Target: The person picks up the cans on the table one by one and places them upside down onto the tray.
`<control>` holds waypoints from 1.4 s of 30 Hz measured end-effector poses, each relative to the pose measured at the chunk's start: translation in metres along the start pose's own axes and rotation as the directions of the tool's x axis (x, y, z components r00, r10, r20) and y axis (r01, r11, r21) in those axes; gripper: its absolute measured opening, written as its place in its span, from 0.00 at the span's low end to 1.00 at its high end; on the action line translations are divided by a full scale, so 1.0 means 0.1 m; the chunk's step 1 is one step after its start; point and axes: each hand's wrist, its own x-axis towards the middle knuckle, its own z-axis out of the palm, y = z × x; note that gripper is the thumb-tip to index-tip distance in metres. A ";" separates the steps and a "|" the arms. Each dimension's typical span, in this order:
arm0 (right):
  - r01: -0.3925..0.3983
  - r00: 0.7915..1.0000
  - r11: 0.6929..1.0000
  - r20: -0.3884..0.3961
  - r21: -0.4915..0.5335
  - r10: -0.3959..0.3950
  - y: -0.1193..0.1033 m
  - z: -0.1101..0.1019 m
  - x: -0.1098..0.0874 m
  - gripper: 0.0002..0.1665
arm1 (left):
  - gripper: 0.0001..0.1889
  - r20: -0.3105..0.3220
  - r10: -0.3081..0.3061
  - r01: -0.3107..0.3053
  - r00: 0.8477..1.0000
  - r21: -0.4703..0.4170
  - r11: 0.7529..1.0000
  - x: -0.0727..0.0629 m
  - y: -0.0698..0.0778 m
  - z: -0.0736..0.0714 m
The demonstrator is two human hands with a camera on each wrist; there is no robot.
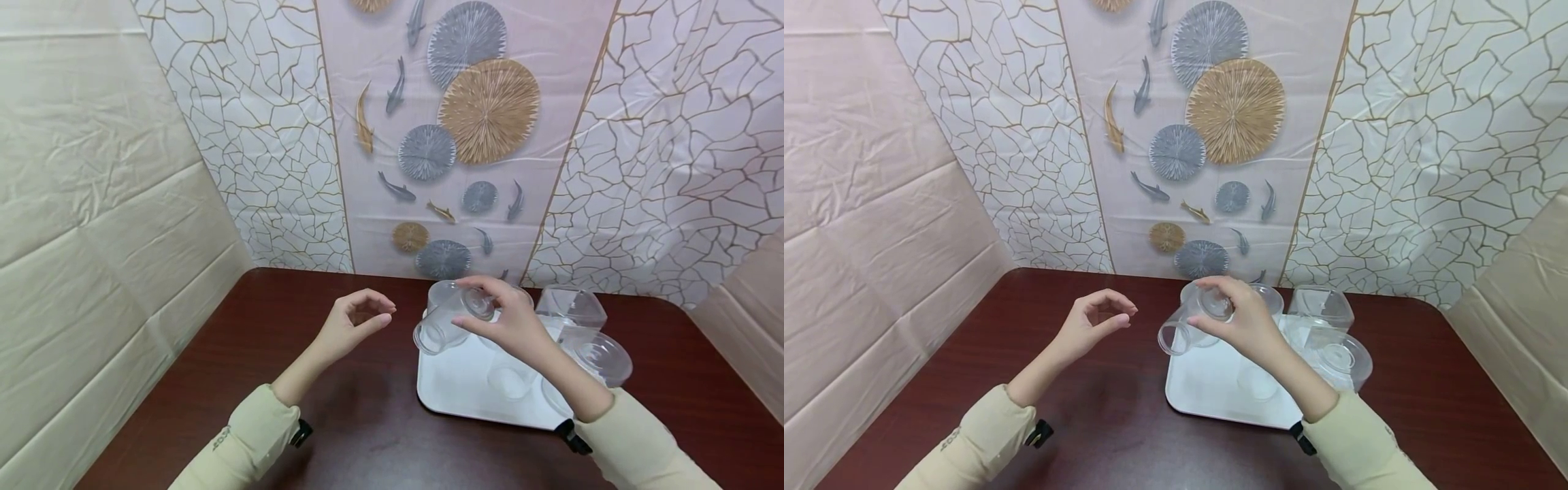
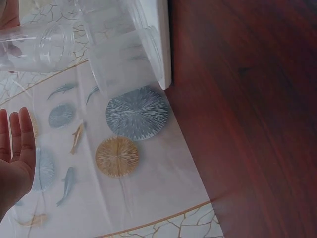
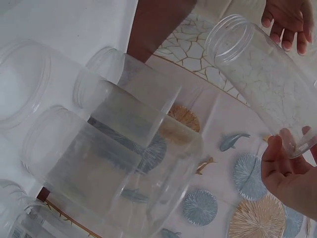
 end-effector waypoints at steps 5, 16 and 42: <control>0.028 0.999 0.999 0.022 -0.042 -0.027 0.02 0.04 0.00 0.29 | 0.07 0.000 -0.001 0.001 1.000 0.002 1.000 -0.04 -0.03 -0.02; 0.085 0.987 0.992 0.140 -0.091 -0.072 0.17 0.25 -0.08 0.28 | 0.07 0.019 -0.017 0.017 1.000 0.022 1.000 -0.13 -0.12 0.00; 0.092 0.954 0.973 0.299 -0.213 -0.025 0.24 0.47 -0.17 0.28 | 0.06 0.026 -0.010 0.010 1.000 0.006 1.000 -0.23 -0.20 -0.02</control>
